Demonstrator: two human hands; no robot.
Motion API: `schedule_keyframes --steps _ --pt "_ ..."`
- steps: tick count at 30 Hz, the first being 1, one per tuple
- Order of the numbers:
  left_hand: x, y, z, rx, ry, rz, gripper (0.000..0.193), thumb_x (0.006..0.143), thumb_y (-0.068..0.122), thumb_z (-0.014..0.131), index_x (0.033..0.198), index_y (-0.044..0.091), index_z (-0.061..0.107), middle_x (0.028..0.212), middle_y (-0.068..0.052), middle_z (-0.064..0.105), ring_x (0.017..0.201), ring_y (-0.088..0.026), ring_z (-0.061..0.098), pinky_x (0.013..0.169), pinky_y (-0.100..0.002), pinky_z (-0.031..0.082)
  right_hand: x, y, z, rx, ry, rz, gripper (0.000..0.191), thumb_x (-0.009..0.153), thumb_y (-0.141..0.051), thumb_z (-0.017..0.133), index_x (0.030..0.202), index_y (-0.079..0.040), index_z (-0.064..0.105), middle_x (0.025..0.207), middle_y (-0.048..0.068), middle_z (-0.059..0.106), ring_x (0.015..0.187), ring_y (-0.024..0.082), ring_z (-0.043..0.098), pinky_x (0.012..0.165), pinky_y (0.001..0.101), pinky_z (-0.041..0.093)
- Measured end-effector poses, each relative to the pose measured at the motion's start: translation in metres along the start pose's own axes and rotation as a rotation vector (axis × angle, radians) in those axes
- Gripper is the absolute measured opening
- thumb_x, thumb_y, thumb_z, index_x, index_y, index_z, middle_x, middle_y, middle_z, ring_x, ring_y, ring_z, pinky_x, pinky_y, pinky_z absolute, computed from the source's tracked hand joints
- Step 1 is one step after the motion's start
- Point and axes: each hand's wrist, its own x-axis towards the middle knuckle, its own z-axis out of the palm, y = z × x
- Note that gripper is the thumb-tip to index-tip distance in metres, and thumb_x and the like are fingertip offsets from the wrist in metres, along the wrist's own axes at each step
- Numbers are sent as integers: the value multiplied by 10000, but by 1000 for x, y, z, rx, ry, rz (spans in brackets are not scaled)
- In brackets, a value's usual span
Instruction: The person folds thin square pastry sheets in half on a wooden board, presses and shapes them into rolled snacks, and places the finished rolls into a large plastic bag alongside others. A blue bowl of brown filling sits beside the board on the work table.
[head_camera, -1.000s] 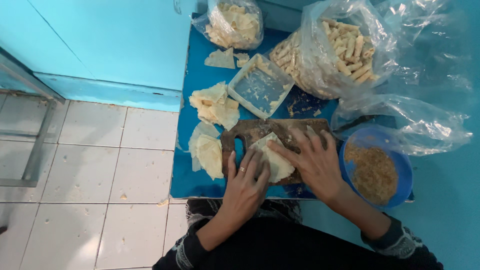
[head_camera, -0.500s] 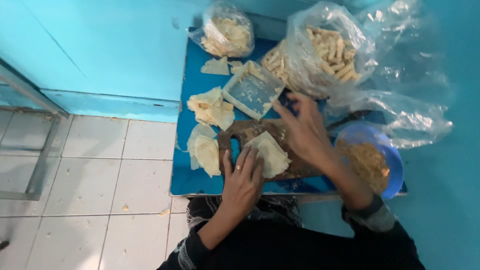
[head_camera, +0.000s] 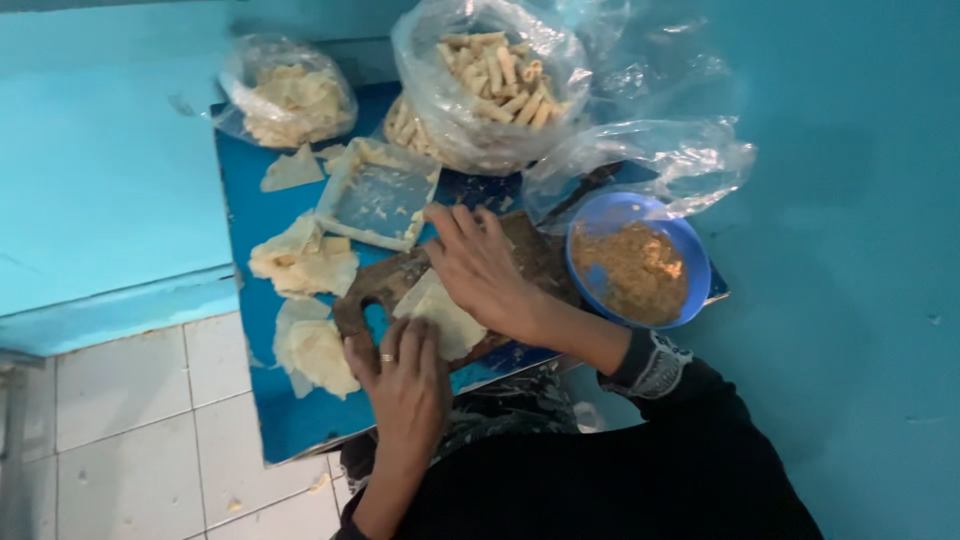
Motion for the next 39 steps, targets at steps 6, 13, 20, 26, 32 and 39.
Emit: schedule_keyframes --steps 6,13,20,26,32,39 --pt "6 0 -4 52 -26 27 368 819 90 642 1184 42 652 1223 -101 652 1235 -282 576 1123 -711 225 -89 86 -57 584 12 222 281 880 -60 577 1154 -93 624 1136 138 702 1030 365 682 856 468 526" --pt "15 0 2 3 -39 -20 384 785 25 625 1168 46 636 1178 -86 655 1213 -257 602 1153 -701 229 -125 123 -20 398 -32 493 258 960 -177 610 1210 -118 590 1071 191 710 1015 418 672 837 527 508" --pt "25 4 2 -81 21 -62 358 815 -19 630 1172 13 626 1220 -136 625 1192 -317 581 1161 -669 265 -144 118 -8 578 112 391 325 873 -86 695 1184 -81 603 1084 176 735 998 392 712 768 462 571" --pt "22 1 -13 -143 22 -210 288 907 31 660 1194 29 646 1300 -153 599 1253 -353 548 1153 -646 279 -155 123 13 511 115 363 273 909 -95 716 1158 -89 605 962 136 756 899 345 750 723 436 585" --pt "13 -6 -23 -9 67 -304 261 908 208 744 1119 65 687 1326 -137 587 1274 -343 534 1117 -710 228 -139 119 8 376 168 485 286 850 -109 815 1061 -74 624 936 127 749 857 280 758 735 402 576" --pt "10 -4 -17 5 56 -303 165 899 213 747 970 86 667 1286 -113 599 1255 -328 549 1108 -714 222 -92 29 1 945 228 611 304 860 -144 807 1104 -78 638 933 9 795 866 124 760 770 286 631"
